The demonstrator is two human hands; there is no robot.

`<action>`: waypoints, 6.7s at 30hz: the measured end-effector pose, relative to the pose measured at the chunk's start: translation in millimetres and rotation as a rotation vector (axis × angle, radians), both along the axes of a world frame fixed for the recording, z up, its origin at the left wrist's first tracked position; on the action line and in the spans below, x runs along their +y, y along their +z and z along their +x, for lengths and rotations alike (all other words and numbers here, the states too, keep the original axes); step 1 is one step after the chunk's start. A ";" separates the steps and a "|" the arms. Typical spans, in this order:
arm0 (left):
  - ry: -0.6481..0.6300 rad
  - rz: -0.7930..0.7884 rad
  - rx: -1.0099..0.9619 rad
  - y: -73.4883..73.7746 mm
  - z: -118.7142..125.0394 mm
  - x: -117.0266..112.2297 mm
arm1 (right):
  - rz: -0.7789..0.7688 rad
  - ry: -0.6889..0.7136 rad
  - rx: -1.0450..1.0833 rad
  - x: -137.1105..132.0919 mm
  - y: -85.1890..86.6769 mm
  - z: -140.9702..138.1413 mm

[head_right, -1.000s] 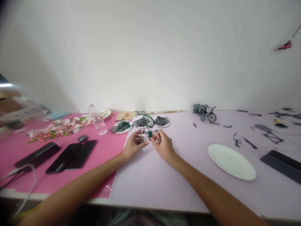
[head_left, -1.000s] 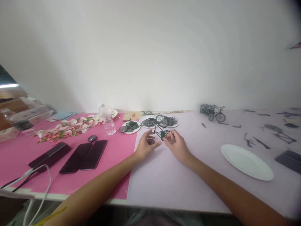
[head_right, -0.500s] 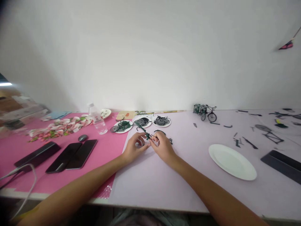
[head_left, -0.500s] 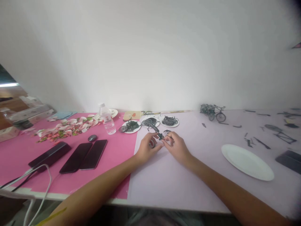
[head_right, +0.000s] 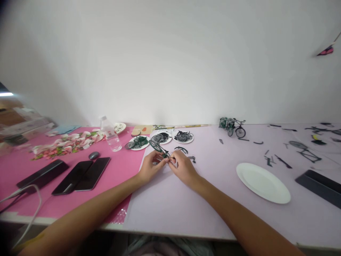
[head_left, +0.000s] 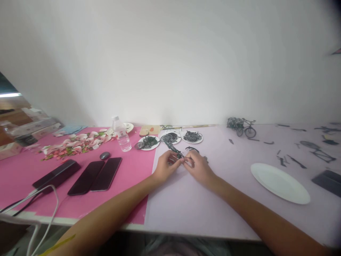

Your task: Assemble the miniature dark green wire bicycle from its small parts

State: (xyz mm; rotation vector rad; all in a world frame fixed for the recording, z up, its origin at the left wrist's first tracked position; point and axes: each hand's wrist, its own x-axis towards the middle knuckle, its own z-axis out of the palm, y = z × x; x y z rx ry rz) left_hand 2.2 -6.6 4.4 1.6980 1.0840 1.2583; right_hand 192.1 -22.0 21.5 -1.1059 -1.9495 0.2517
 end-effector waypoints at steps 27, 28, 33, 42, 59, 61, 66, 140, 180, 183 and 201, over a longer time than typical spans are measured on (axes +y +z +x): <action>-0.009 -0.057 -0.084 -3.4 -2.7 4.1 | 0.005 0.078 0.033 8.2 -0.5 8.2; -0.003 -0.050 -0.074 -3.6 -2.5 4.2 | 0.004 0.081 0.035 8.2 -0.3 8.2; 0.002 -0.017 -0.045 -4.2 -2.1 4.7 | -0.032 0.057 0.020 6.7 1.1 7.7; -0.009 -0.009 -0.058 -4.0 -1.7 4.5 | -0.061 0.031 0.013 6.8 -0.2 7.8; -0.001 -0.022 -0.056 -4.2 -3.5 5.5 | -0.099 0.019 0.031 6.4 -0.3 7.0; 0.008 -0.028 -0.051 -4.0 -3.7 5.3 | -0.101 0.017 0.028 6.2 0.1 7.0; -0.019 -0.055 -0.082 -5.2 -3.3 5.7 | -0.147 0.037 0.077 5.8 0.3 6.7; -0.116 0.332 0.297 -10.0 -13.0 11.7 | -0.416 0.088 0.113 4.9 21.2 14.9; -0.050 0.422 0.330 -12.7 -10.1 8.5 | -0.467 0.151 0.166 -3.7 5.4 12.3; -0.033 0.425 0.322 -14.2 -9.5 8.8 | -0.482 0.214 0.181 -2.3 2.5 14.1; -0.070 0.384 0.297 -9.9 -10.8 8.3 | -0.536 0.342 0.269 -2.7 3.4 16.8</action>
